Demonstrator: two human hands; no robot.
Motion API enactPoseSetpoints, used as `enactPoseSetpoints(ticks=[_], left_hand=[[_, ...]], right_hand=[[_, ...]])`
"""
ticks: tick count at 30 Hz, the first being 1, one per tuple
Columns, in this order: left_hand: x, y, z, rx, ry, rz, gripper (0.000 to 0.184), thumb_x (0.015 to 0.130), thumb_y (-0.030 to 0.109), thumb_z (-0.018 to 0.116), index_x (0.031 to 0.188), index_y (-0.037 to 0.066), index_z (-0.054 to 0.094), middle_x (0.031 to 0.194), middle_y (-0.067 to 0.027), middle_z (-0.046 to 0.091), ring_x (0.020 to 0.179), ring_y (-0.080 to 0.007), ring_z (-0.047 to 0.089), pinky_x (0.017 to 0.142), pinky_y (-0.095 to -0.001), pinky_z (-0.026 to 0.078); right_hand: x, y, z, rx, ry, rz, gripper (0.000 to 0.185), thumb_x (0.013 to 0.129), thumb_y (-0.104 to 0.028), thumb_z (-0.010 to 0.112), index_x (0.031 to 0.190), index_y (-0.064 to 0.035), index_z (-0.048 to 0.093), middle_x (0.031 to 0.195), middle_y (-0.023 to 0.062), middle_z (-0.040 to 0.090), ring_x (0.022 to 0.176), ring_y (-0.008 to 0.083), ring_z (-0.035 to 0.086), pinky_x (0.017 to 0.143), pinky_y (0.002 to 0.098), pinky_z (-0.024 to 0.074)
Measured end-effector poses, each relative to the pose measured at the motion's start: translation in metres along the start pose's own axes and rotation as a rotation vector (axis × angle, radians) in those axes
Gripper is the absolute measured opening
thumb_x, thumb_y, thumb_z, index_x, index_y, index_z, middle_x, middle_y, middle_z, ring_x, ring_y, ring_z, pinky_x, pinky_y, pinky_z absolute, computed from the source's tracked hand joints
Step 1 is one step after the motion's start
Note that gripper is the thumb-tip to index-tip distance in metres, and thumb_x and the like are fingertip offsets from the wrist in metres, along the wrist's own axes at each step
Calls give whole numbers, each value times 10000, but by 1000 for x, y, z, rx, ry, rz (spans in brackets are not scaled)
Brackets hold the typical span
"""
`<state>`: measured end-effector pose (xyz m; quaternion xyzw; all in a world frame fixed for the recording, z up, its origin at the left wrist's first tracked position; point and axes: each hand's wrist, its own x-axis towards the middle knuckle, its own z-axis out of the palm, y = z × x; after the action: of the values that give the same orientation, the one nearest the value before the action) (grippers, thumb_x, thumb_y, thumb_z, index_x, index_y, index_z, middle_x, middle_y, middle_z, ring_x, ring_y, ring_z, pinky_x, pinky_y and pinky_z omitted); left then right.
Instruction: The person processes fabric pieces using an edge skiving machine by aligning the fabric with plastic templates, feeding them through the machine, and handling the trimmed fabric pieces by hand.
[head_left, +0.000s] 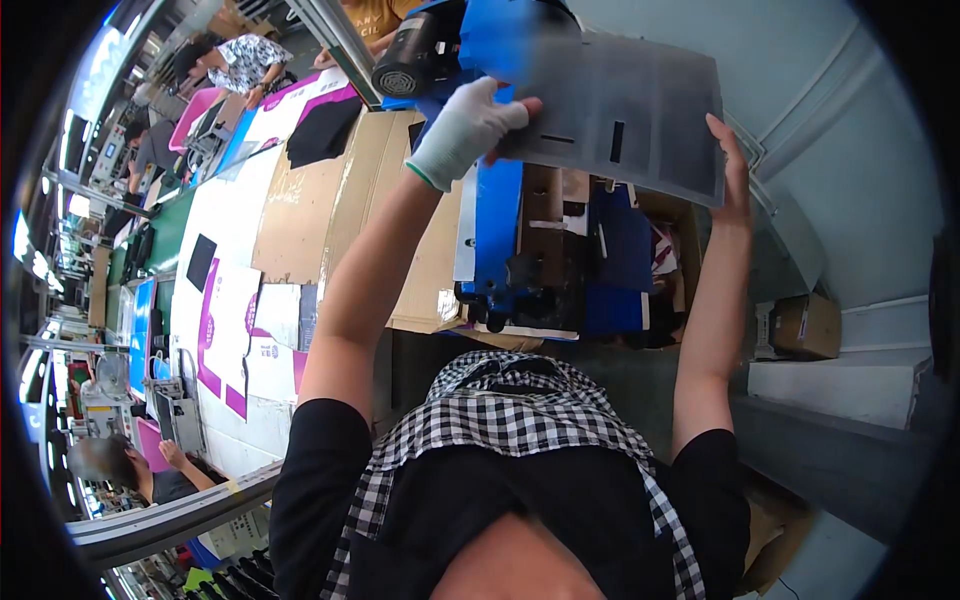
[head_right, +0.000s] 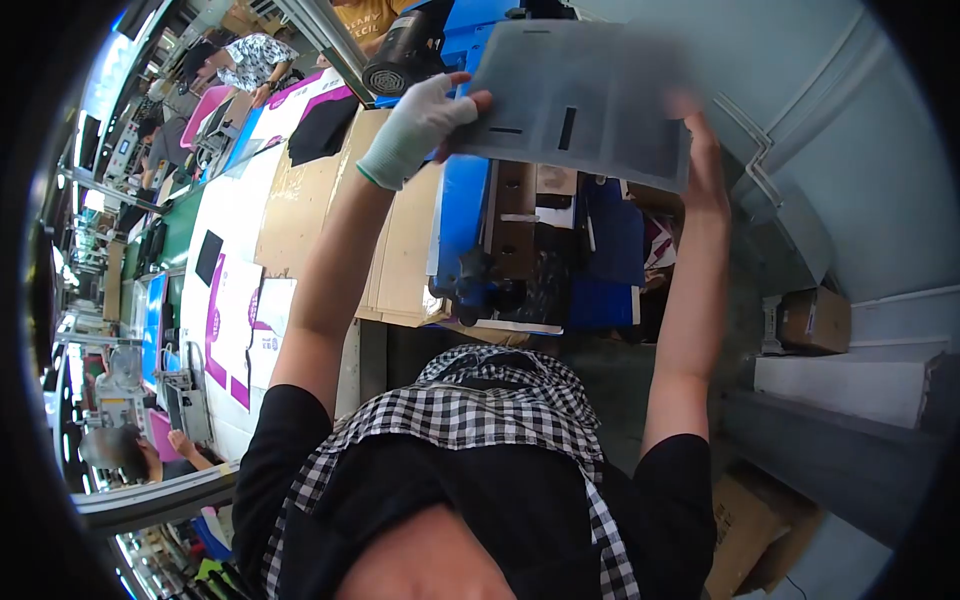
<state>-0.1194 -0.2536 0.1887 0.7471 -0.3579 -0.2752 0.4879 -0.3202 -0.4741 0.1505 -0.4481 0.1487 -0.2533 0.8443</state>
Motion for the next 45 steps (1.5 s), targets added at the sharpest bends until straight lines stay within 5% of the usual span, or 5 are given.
enactPoseSetpoints(ticks=[14, 23, 29, 34, 45], left_hand=[[-16, -105, -79, -211, 0, -24, 357, 906, 360, 488, 897, 14, 577, 688, -29, 588, 536, -58, 529, 459, -184, 422], [-15, -165, -48, -174, 250, -259, 483, 778, 485, 631, 720, 13, 546, 622, -21, 495, 467, -82, 429, 412, -235, 358], [4, -198, -54, -265, 224, -421, 514, 759, 506, 640, 845, 0, 607, 710, -41, 562, 553, -111, 504, 488, -264, 413], [4, -219, -93, -1007, -43, -404, 434, 808, 327, 650, 1064, -14, 571, 976, -105, 629, 838, -216, 629, 759, -340, 518], [-64, -136, -182, -895, 224, -167, 427, 859, 308, 572, 1166, 14, 528, 1112, -119, 573, 963, -205, 598, 855, -332, 492]], right_hand=[[20, 89, -61, 304, 22, 79, 380, 895, -290, 430, 1090, 8, 563, 1003, 89, 630, 887, 212, 618, 808, 319, 489], [30, 171, -41, 264, 32, 185, 801, 827, -650, 382, 1305, -8, 362, 1203, 94, 520, 1068, 196, 520, 908, 308, 416], [21, 167, -35, 197, 303, 107, 592, 836, -557, 494, 1155, -59, 463, 933, 5, 592, 682, 77, 543, 528, 217, 412], [17, 161, -50, 202, 331, 76, 341, 881, -414, 518, 1030, -107, 528, 858, -10, 589, 677, 75, 534, 540, 218, 396], [21, 116, -1, -49, 159, -1, 360, 899, -384, 490, 1080, -78, 542, 887, 19, 592, 696, 73, 503, 545, 220, 356]])
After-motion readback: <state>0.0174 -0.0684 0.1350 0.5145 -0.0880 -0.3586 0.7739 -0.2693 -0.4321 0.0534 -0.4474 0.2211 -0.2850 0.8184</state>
